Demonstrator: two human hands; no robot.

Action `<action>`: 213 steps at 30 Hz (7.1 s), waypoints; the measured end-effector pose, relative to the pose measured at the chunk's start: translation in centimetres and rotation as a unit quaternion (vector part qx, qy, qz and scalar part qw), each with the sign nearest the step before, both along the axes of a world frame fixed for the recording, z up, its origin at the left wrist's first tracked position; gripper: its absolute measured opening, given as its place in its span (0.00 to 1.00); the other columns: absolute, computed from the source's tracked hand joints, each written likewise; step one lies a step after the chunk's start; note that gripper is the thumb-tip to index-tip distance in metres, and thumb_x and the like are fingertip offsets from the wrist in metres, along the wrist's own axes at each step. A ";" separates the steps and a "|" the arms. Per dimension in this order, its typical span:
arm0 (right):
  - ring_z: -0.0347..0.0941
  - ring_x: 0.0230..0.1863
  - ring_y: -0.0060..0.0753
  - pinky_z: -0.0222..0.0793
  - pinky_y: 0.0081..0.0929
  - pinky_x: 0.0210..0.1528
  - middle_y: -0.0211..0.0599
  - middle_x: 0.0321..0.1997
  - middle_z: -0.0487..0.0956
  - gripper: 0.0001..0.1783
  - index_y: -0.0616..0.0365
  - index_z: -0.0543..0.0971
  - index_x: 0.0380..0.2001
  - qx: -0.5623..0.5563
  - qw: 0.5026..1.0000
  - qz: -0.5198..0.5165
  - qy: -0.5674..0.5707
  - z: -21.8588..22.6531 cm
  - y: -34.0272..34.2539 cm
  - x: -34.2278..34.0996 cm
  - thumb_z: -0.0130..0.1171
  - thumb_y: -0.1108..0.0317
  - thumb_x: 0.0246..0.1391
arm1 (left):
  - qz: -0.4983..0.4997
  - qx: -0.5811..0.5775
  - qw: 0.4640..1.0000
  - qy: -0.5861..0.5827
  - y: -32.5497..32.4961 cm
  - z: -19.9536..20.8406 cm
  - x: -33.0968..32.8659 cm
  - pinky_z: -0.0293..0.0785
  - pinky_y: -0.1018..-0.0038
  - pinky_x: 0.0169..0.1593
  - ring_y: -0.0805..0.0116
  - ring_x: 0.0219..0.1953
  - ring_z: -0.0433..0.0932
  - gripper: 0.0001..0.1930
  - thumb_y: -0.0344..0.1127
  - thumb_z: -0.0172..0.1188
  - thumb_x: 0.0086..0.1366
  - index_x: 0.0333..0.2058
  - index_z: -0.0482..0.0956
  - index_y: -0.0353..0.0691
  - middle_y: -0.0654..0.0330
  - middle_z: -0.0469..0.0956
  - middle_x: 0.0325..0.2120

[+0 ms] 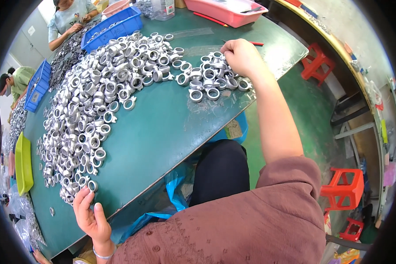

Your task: The person picks up metal rings and inserts smaller black components into them by hand on a workstation.

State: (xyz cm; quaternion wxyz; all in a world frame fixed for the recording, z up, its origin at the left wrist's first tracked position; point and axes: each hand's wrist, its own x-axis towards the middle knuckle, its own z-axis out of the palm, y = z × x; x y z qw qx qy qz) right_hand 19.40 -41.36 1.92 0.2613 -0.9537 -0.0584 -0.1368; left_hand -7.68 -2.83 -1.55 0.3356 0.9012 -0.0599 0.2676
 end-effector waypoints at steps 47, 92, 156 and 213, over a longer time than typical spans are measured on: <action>0.68 0.39 0.41 0.65 0.33 0.43 0.40 0.31 0.74 0.16 0.63 0.74 0.28 -0.255 0.956 0.147 -0.011 0.6 7.8 0.1 0.62 0.62 0.38 | -0.076 0.029 0.996 0.034 1.3 1.4 0.7 0.67 0.62 0.50 0.49 0.44 0.70 0.12 0.28 0.53 0.58 0.39 0.73 0.26 0.43 0.70 0.41; 0.70 0.41 0.18 0.67 0.18 0.46 0.30 0.39 0.76 0.21 0.63 0.74 0.45 0.389 0.799 0.422 0.181 -0.3 7.6 -7.5 0.60 0.80 0.45 | -0.016 -0.003 1.000 -0.017 -0.2 -0.1 -0.2 0.66 0.64 0.50 0.52 0.46 0.71 0.12 0.21 0.52 0.51 0.37 0.74 0.29 0.47 0.71 0.41; 0.72 0.39 0.20 0.68 0.20 0.44 0.32 0.38 0.78 0.16 0.64 0.75 0.42 0.486 0.660 0.487 0.302 -2.9 16.9 -13.6 0.59 0.73 0.48 | -0.192 -0.634 0.711 0.235 -4.8 1.6 3.7 0.77 0.77 0.34 0.69 0.30 0.78 0.10 0.33 0.48 0.65 0.40 0.72 0.32 0.55 0.77 0.31; 0.60 0.55 0.47 0.52 0.43 0.58 0.39 0.50 0.70 0.21 0.49 0.78 0.40 -0.088 0.970 0.090 -0.210 -2.9 4.3 -3.7 0.58 0.50 0.45 | -0.156 -0.332 0.920 0.140 -2.1 -0.2 1.3 0.72 0.83 0.33 0.76 0.32 0.75 0.12 0.23 0.48 0.62 0.44 0.73 0.31 0.57 0.73 0.37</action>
